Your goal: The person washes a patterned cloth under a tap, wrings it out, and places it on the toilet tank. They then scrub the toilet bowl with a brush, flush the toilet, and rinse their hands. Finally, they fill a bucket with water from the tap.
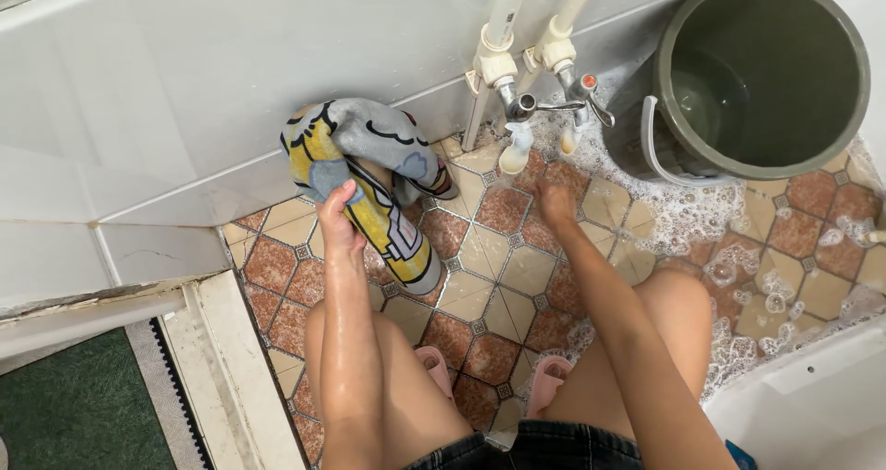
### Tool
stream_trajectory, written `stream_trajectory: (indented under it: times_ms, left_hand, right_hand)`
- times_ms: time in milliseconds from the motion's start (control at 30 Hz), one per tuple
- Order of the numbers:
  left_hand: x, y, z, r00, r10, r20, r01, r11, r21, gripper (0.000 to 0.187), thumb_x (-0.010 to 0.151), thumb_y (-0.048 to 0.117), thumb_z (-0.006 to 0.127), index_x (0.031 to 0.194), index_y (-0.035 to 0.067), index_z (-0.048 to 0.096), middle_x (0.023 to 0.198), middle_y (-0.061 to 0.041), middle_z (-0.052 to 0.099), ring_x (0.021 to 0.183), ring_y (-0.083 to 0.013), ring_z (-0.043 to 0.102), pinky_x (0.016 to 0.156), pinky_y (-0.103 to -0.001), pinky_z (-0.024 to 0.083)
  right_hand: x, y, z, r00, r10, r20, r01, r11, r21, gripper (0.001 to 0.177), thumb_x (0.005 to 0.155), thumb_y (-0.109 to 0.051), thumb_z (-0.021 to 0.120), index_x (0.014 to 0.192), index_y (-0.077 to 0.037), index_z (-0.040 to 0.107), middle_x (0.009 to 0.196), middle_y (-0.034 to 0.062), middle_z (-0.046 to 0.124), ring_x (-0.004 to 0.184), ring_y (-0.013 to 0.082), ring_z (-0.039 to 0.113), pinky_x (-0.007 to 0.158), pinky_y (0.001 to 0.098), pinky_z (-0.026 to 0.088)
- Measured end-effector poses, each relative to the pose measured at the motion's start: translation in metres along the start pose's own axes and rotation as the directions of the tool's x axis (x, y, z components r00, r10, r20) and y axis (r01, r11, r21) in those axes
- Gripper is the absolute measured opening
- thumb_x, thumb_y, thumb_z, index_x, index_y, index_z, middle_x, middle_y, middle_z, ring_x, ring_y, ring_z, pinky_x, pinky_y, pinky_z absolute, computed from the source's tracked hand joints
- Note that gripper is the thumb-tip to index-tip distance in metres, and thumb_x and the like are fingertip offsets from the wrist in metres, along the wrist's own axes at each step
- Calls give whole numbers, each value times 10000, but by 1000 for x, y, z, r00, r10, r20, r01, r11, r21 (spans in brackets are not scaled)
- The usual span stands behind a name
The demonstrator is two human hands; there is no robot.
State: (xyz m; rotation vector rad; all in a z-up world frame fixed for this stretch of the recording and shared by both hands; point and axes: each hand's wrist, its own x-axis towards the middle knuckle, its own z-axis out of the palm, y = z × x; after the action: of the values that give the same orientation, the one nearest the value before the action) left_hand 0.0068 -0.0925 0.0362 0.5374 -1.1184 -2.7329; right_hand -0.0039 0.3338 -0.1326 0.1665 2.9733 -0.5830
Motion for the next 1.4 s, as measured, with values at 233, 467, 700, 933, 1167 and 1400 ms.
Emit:
stream_trajectory:
  times_ms: [233, 467, 700, 933, 1167, 1400]
  left_hand:
    - [-8, 7, 7, 1000, 21, -6, -20, 999, 29, 553, 815, 63, 676, 1331, -63, 524, 1129, -163, 651, 1001, -297, 678, 873, -421, 591]
    - [-10, 1, 13, 999, 41, -33, -39, 998, 58, 578, 812, 55, 679, 1353, -56, 509, 1135, -149, 639, 1013, -290, 663, 898, -419, 569]
    - [-12, -9, 23, 999, 26, -37, -23, 997, 80, 583, 805, 49, 684, 1351, -65, 512, 1144, -164, 640, 1025, -302, 665, 910, -422, 573]
    - [-9, -41, -2, 988, -155, 9, 153, 981, 122, 518, 809, 134, 694, 1285, -26, 564, 1052, -142, 684, 928, -294, 693, 821, -427, 591]
    - [4, -148, 10, 790, -611, 38, 609, 791, 65, 423, 838, 322, 686, 1107, -5, 678, 951, -156, 731, 807, -315, 703, 760, -429, 595]
    - [-4, -273, 82, 938, -343, -41, 344, 938, 29, 482, 904, 289, 698, 1252, -41, 657, 1197, -120, 709, 1045, -257, 696, 918, -374, 557]
  right_hand:
    - [-5, 51, -12, 995, 102, -12, -103, 984, -148, 208, 933, -306, 667, 980, -115, 732, 987, 184, 745, 948, 398, 707, 861, 520, 553]
    - [-9, 24, -13, 974, 68, 216, -45, 993, -110, 329, 947, -281, 703, 1182, -51, 679, 1137, 242, 696, 1050, 411, 690, 918, 486, 549]
    - [38, -91, 11, 921, 110, 373, -388, 313, 867, 565, 865, -510, 570, 1165, -46, 685, 1083, 149, 768, 1026, 296, 754, 902, 417, 592]
    - [37, -113, 33, 924, 226, 310, -315, -15, 949, 327, 1085, -346, 690, 1230, -57, 642, 981, 146, 629, 791, 279, 503, 653, 425, 338]
    - [26, -55, -27, 796, -352, 492, -520, 18, 854, 798, 873, -415, 757, 1498, -67, 402, 1447, 161, 536, 1310, 270, 538, 1082, 413, 445]
    - [-16, -52, -87, 928, -252, 276, 6, 748, 663, 1463, 594, -472, 966, 1632, -58, 22, 1618, 237, 315, 1489, 338, 350, 1204, 410, 285]
